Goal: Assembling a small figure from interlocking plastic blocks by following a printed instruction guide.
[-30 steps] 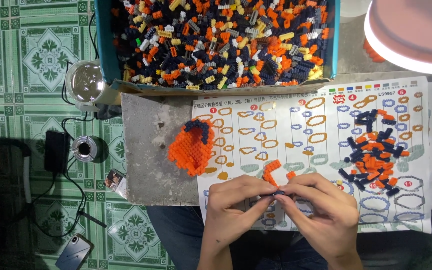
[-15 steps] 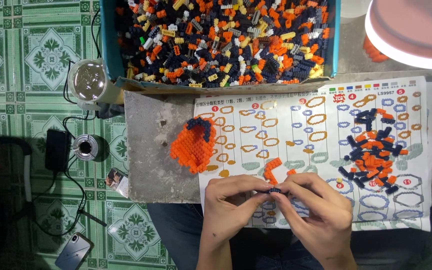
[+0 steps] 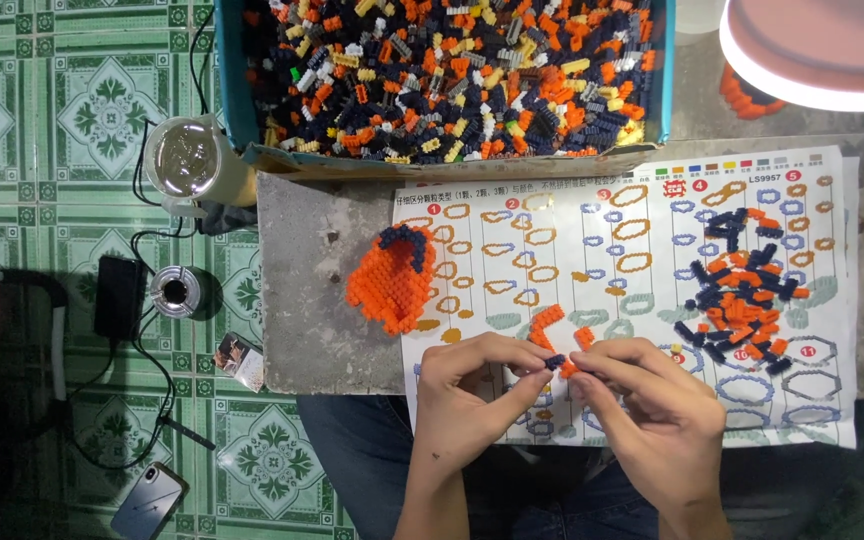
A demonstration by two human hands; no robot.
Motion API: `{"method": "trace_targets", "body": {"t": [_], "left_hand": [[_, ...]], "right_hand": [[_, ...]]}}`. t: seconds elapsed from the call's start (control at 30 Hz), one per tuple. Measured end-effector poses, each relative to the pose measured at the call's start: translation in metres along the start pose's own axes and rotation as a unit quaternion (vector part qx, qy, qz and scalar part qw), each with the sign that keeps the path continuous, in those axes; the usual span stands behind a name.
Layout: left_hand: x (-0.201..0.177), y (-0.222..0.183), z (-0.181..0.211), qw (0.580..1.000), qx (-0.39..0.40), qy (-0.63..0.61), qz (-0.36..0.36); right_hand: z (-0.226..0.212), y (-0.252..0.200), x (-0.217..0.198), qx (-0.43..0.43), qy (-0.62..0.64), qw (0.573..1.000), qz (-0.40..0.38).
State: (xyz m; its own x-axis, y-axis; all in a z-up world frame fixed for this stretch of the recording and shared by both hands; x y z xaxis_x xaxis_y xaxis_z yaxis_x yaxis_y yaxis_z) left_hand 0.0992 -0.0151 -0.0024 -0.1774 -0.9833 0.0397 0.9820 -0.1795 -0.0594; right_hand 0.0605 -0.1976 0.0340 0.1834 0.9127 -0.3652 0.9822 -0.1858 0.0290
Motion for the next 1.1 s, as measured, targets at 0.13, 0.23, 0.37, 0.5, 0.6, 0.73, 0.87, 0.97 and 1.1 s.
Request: {"method": "trace_targets", "body": {"t": [0.13,0.23,0.37,0.5,0.6,0.73,0.87,0.97,1.1], "left_hand": [[0.001,0.000,0.001,1.000,-0.017,0.011,-0.006],[0.002,0.001,0.003,1.000,0.002,0.011,-0.016],[0.003,0.001,0.002,1.000,-0.004,0.016,-0.027],[0.003,0.000,0.000,0.999,-0.004,0.024,-0.033],[0.004,0.001,0.003,0.999,0.001,0.036,-0.038],[0.004,0.001,0.003,0.999,-0.004,0.031,-0.045],[0.003,0.003,0.008,0.998,-0.003,0.038,-0.042],[0.003,0.003,0.007,0.998,-0.002,0.034,-0.044],[0.004,0.002,0.007,0.998,-0.006,0.028,-0.051]], "right_hand": [[0.002,-0.003,-0.002,-0.008,0.019,1.000,-0.001],[0.003,-0.003,-0.003,-0.006,0.067,0.998,0.002],[-0.003,-0.001,-0.002,-0.042,0.056,0.997,-0.012],[-0.002,-0.001,0.000,-0.050,0.050,0.997,-0.016],[-0.006,-0.001,0.000,-0.059,0.030,0.998,-0.015],[-0.010,0.000,0.000,-0.070,0.001,0.997,-0.019],[-0.016,0.001,0.003,-0.083,-0.012,0.996,-0.027],[-0.016,0.000,0.004,-0.095,-0.014,0.995,-0.031],[-0.018,-0.002,0.004,-0.101,-0.014,0.994,-0.039]]}}
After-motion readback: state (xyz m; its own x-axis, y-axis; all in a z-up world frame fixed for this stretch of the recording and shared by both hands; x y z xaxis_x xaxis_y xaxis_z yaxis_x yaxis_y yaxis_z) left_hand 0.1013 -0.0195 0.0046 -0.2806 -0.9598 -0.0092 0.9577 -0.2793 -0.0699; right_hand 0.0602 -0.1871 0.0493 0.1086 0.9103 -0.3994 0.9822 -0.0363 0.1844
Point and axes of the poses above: each hand's wrist, its own y-axis towards the middle knuckle, its own x-axis out of the palm, z = x × y, the point moved 10 cm from there along y, towards the middle knuckle, and after that the axes turned 3 degrees about y, right-handed, at the moved point
